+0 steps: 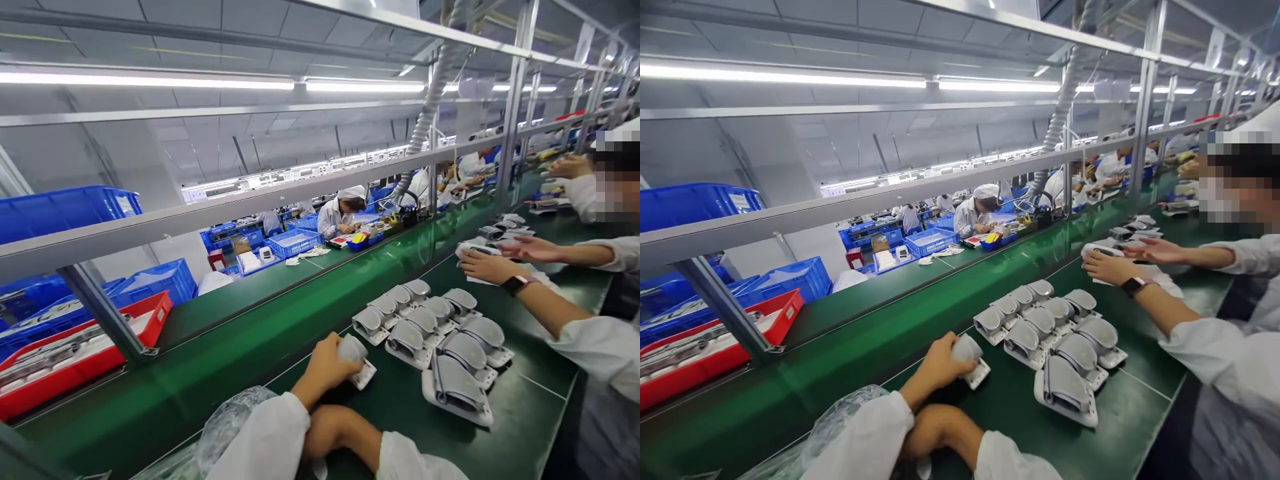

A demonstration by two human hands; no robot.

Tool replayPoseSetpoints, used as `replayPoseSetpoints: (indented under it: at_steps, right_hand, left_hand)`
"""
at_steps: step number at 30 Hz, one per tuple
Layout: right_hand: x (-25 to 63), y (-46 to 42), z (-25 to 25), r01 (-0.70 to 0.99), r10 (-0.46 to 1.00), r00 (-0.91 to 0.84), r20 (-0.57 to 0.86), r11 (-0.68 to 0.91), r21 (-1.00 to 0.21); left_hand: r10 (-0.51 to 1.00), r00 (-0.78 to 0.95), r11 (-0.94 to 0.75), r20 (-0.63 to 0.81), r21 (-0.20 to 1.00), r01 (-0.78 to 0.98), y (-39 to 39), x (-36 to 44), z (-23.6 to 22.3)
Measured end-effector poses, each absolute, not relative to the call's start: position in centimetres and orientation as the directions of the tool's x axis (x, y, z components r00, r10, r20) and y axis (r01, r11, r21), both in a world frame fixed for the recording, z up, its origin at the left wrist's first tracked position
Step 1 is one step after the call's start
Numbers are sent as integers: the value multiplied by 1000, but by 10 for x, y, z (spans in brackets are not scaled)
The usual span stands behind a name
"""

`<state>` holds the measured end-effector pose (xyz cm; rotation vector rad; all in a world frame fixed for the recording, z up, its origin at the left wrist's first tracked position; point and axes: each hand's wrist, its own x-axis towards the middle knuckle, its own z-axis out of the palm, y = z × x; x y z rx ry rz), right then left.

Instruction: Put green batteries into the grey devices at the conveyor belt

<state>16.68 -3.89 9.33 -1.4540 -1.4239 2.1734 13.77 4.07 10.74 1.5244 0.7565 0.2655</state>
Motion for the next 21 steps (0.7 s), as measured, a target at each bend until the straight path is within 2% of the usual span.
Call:
replayPoseSetpoints:
  at_steps: [2,3,4,6,7,8,10,13,17,19,21]
  right_hand:
    - [165,-33,102,351,419,-644,-641,-582,-733]
    - [165,-30,109,314,397,-664,-633,-621,-718]
    - [167,-27,116,230,439,-646,-624,-668,-708]
    - [170,-21,126,-105,656,-432,-619,-718,-688]
    - [173,-18,129,-299,739,-267,-619,-674,-676]
    - [176,-16,131,-457,778,-102,-620,-591,-665]
    - [184,-13,129,-619,769,166,-617,-405,-673]
    - [198,-12,124,-627,688,362,-629,-320,-710]
    - [204,-14,126,-617,604,388,-696,-391,-683]
    - [201,-16,126,-603,593,369,-716,-433,-670]
    - [197,-19,125,-560,594,373,-713,-468,-683]
  left_hand:
    - [709,652,197,-269,963,183,51,104,79]
    - [755,588,253,-289,957,145,53,89,64]
    - [791,523,306,-319,945,114,51,77,50]
    - [833,402,407,-380,913,20,40,60,26]
    - [840,373,440,-394,897,-42,31,56,18]
    - [843,366,459,-394,882,-108,22,55,12]
    - [845,383,477,-373,849,-226,7,54,7]
    - [829,424,522,-364,776,-355,1,56,7]
    - [818,402,567,-412,697,-439,3,54,2]
    - [861,330,495,-387,783,-377,2,53,-1]
    - [915,245,374,-322,903,-210,1,52,-3]
